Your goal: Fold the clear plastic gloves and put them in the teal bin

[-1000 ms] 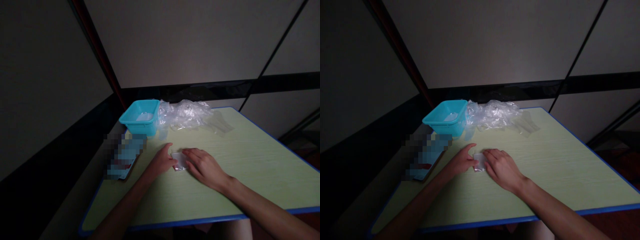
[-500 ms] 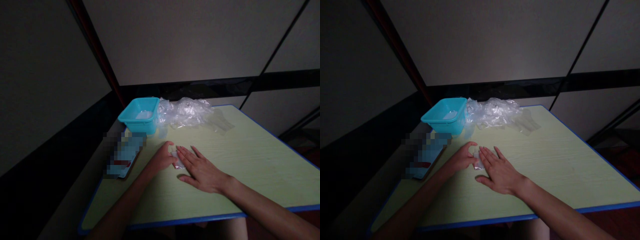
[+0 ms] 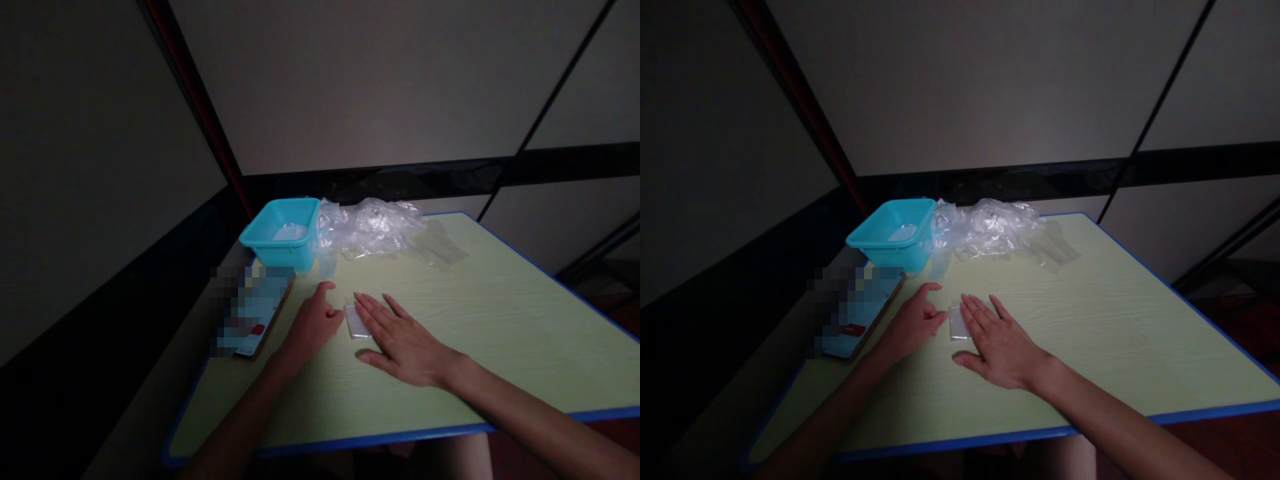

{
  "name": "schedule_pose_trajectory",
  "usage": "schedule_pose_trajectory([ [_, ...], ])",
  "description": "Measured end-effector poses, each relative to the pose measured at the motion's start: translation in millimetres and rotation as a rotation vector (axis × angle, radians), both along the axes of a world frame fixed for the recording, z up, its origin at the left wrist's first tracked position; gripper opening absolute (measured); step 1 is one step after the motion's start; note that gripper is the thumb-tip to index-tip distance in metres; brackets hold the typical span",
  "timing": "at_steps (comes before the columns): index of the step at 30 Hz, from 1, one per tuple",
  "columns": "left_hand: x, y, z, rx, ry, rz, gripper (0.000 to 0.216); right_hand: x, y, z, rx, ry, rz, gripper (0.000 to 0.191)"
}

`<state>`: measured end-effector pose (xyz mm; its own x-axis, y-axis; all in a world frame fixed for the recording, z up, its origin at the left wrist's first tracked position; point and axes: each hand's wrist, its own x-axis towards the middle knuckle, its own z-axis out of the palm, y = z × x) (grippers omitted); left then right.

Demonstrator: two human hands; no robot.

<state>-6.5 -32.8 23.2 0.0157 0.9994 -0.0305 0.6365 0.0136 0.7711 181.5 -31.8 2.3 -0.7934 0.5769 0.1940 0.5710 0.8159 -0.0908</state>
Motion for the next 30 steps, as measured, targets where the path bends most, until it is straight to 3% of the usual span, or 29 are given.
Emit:
schedule_pose_trajectory([
  [3,2,-17,-1.1,0.261,0.176,0.019,0.036,0,0,0.3,0.02,0.027,-0.002,0.072],
  [6,6,-33,-9.2,0.463,0.338,-0.142,0.035,0,0,1.5,0.02,0.028,-0.016,0.076],
  [12,4,-43,-23.4,0.433,0.427,-0.197,0.044,1,5,4.4,-0.022,0.071,-0.064,0.072],
  [19,1,-44,-23.2,0.429,0.589,-0.347,0.042,0,5,4.5,-0.011,0.095,-0.062,0.068],
  [30,4,-45,-24.9,0.412,0.686,-0.379,0.045,1,4,1.8,0.054,0.076,-0.001,0.072],
])
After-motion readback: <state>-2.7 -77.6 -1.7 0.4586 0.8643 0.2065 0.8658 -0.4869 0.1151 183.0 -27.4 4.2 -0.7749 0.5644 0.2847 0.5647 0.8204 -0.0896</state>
